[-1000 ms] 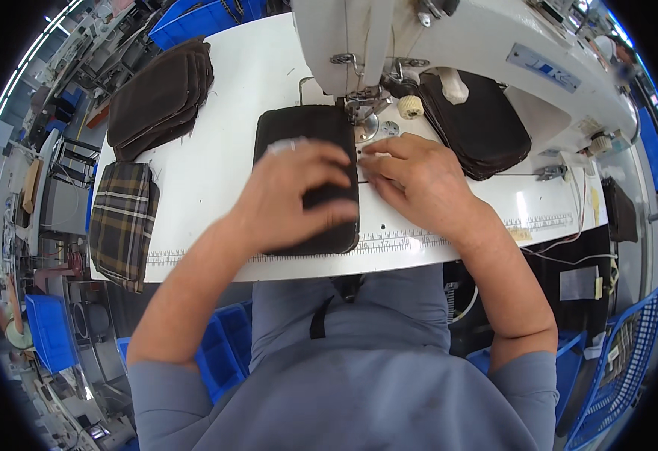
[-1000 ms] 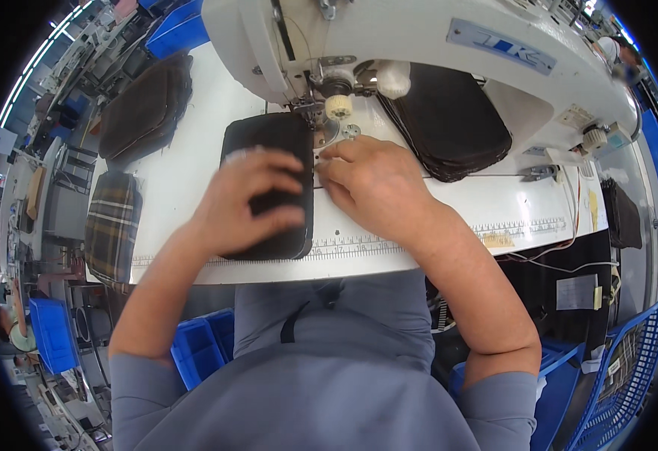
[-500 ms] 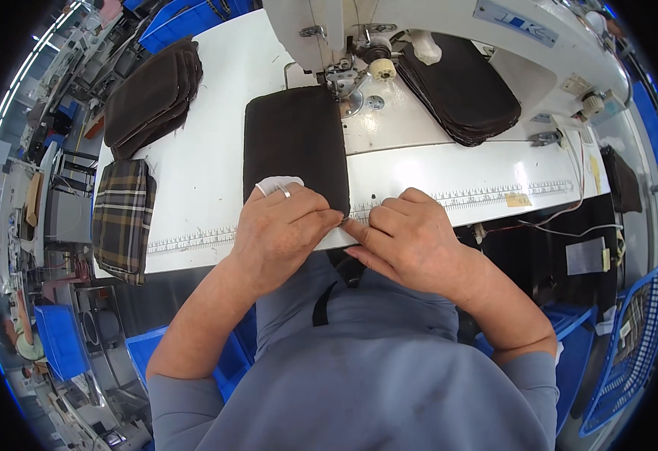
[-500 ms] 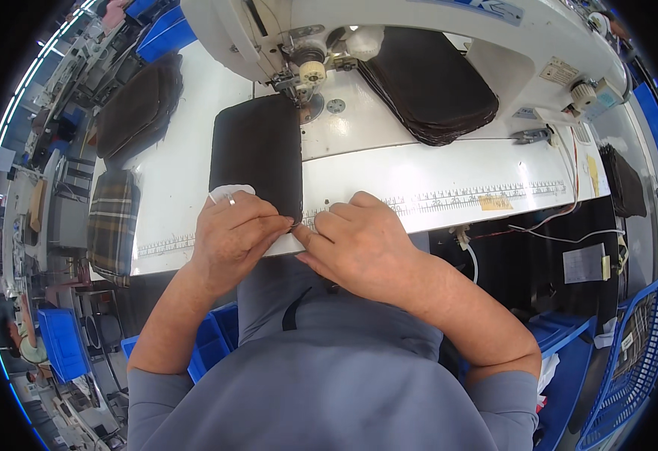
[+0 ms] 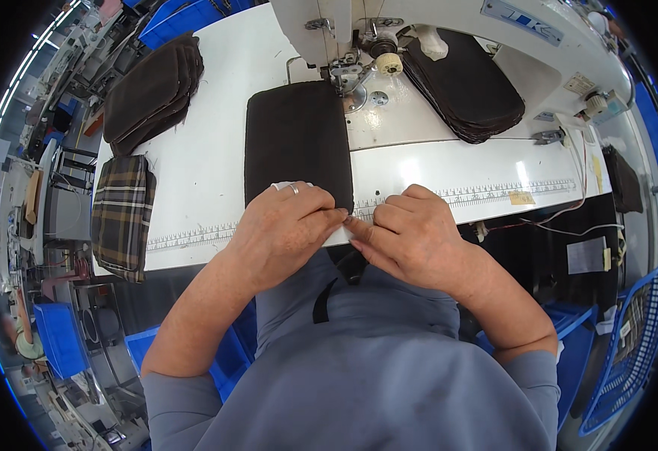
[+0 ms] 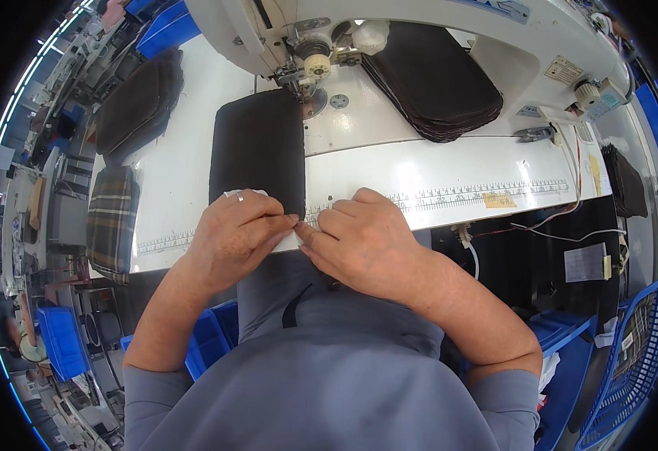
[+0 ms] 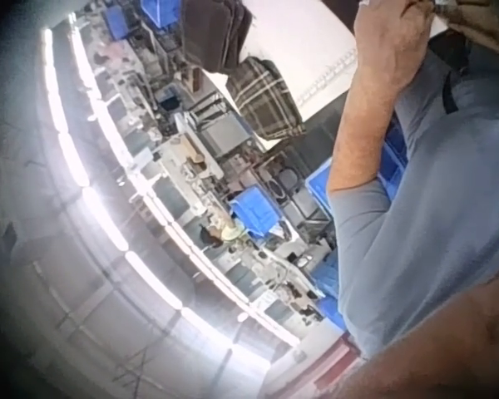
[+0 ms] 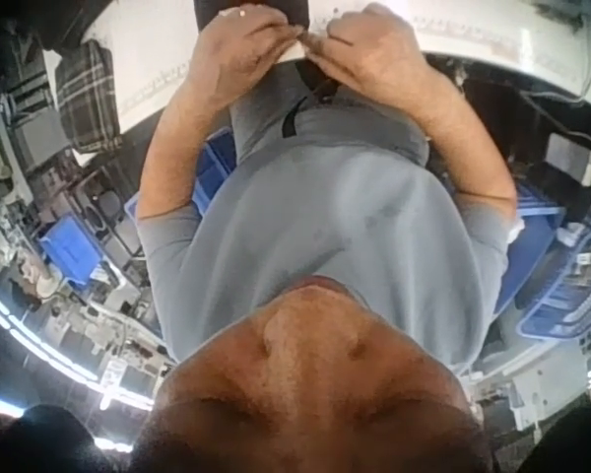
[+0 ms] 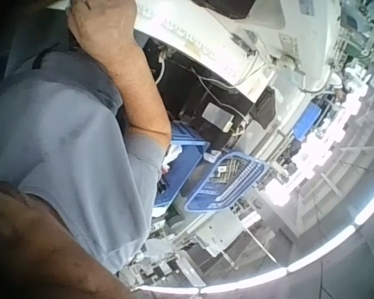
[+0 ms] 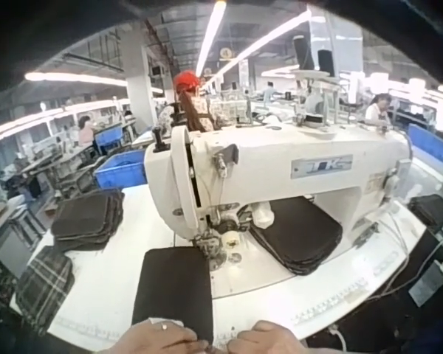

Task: Sewing pieces of leather together using an industrial sewing machine.

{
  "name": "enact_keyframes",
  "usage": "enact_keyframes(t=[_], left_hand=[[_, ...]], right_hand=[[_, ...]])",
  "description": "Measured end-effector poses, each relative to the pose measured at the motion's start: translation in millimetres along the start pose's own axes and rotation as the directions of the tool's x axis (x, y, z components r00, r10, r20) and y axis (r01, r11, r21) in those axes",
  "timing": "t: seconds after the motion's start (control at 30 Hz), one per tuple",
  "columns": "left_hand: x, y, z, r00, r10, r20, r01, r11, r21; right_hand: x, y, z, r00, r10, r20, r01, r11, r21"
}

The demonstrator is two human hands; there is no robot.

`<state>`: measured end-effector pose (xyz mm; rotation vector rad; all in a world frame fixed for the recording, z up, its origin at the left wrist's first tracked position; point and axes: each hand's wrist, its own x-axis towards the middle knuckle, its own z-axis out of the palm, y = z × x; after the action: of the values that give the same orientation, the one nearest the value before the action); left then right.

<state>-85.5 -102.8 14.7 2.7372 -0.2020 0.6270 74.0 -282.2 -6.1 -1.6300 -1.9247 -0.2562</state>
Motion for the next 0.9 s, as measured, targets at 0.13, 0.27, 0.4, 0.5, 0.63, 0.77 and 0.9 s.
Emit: enact_keyframes(t=[0.13, 0.27, 0.4, 0.5, 0.63, 0.77, 0.9], left_hand=[[1.2, 5.0, -8.6, 0.996, -0.007, 0.093, 0.004, 1.000, 0.030], [6.1, 6.2, -6.0, 0.988, 0.014, 0.152, -0.030, 0.994, 0.104], [6.7, 2.9, -3.3, 0.989, 0.029, 0.147, -0.048, 0.990, 0.130], [1.5, -5.4, 7.3, 1.000, 0.012, -0.018, -0.012, 0.999, 0.038], [-3.1, -6.9, 15.8, 0.982, -0.053, -0.181, 0.044, 0.998, -0.050], [-2.1, -1.1, 12.4, 0.968, -0.035, -0.250, 0.045, 0.998, 0.034], [-2.0, -0.3, 4.5, 0.966, 0.083, -0.247, -0.020, 0.969, 0.245]], right_hand=[[0.9, 0.4, -0.2, 1.000, 0.010, 0.004, -0.010, 1.000, 0.018], [1.5, 5.7, -3.0, 0.999, 0.047, 0.029, -0.049, 0.994, 0.099], [3.4, 9.9, -3.7, 0.998, 0.067, -0.014, -0.064, 0.981, 0.185], [13.2, 6.3, -2.5, 0.986, 0.158, -0.051, -0.145, 0.969, 0.201], [18.0, 11.7, 8.8, 0.988, 0.103, -0.113, -0.089, 0.989, 0.122], [19.5, 15.5, 7.8, 0.989, -0.027, -0.144, 0.029, 1.000, 0.008], [19.4, 18.5, 8.2, 0.981, 0.002, -0.192, 0.003, 1.000, 0.026]])
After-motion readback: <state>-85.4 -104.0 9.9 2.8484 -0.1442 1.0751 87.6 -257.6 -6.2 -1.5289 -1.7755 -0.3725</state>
